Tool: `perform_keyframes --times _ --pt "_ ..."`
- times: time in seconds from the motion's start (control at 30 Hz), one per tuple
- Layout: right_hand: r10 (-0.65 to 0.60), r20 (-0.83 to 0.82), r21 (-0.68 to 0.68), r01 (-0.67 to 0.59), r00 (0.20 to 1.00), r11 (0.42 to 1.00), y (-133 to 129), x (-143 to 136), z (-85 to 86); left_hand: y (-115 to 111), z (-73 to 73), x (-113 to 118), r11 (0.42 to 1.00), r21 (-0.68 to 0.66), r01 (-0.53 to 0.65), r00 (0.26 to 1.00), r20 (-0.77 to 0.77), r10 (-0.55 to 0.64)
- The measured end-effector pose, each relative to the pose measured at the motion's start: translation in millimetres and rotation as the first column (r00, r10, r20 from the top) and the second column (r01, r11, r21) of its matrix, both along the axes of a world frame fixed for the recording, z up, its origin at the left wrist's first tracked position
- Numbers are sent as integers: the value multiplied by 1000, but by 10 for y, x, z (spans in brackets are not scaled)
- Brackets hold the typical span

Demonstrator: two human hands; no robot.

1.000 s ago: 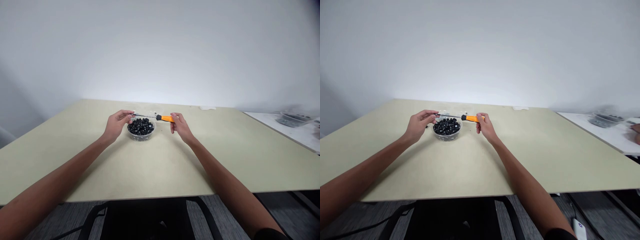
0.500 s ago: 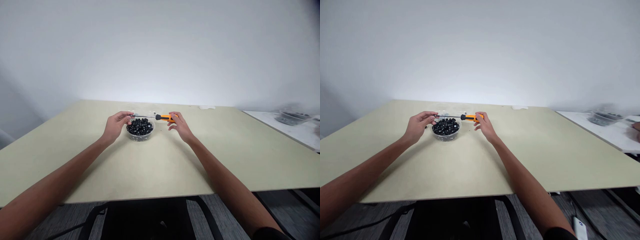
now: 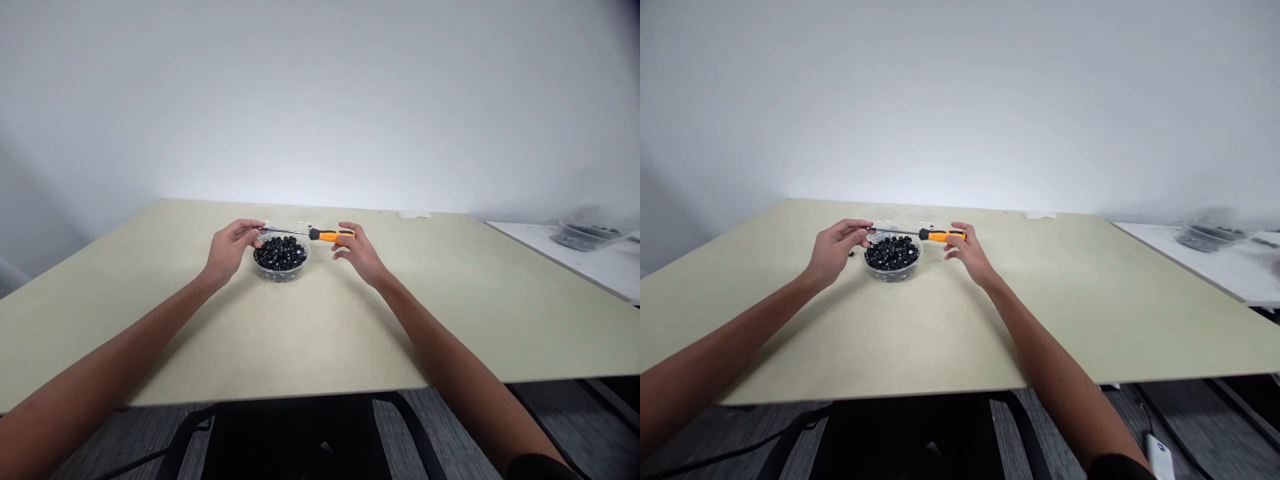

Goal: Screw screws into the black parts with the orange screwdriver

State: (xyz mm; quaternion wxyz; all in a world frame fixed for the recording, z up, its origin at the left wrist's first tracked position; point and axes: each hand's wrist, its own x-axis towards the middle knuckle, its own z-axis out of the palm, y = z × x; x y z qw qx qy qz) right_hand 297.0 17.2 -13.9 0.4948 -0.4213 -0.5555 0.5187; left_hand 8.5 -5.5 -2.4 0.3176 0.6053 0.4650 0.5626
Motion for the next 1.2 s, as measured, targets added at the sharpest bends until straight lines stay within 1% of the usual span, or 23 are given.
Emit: perform_keyframes --times 0.07,0.17,0.23,0.37,0.43,0.53,0.6,0.77,0.83,0.93,1.0,1.13,1.2 --pt "-38 26 9 37 999 999 -3 -2 16 -3 -2 3 1000 7 12 1000 -8 -12" --pt "-93 119 27 90 989 996 -11 -4 36 -7 -13 7 999 9 39 999 -8 -39" --pt "-76 113 26 73 991 997 -14 -2 32 -5 -20 6 1000 6 30 1000 -2 -30" --pt "18 30 9 -18 999 1000 -15 -4 6 8 -18 -4 1000 17 -19 1000 11 18" --pt "12 33 4 -12 999 1000 -15 -13 6 11 -16 -4 999 25 -25 1000 13 25" --pt "-50 92 -3 51 994 999 -18 -27 18 6 -16 2 1000 14 -15 1000 10 15" --pt "-68 118 -1 69 991 998 -21 -30 23 1 -17 8 1000 1 -12 1000 8 12" --pt "-20 45 11 20 999 1000 -26 -23 20 0 -20 11 1000 4 -16 1000 18 16" --pt "-45 47 11 44 998 999 -18 -22 17 4 -23 7 1000 8 -11 1000 17 11" --pt "-110 119 -5 112 987 994 1 -19 4 6 -31 2 1000 -1 10 1000 13 -10" --pt "-122 137 -9 124 983 992 14 -13 -12 4 -34 3 1000 -11 22 1000 11 -21" --pt "-46 30 3 46 999 999 23 0 -38 3 -30 8 1000 2 1 1000 10 -1" --pt "-30 1 13 30 1000 999 21 -1 -36 4 -26 10 1000 10 4 1000 22 -4"
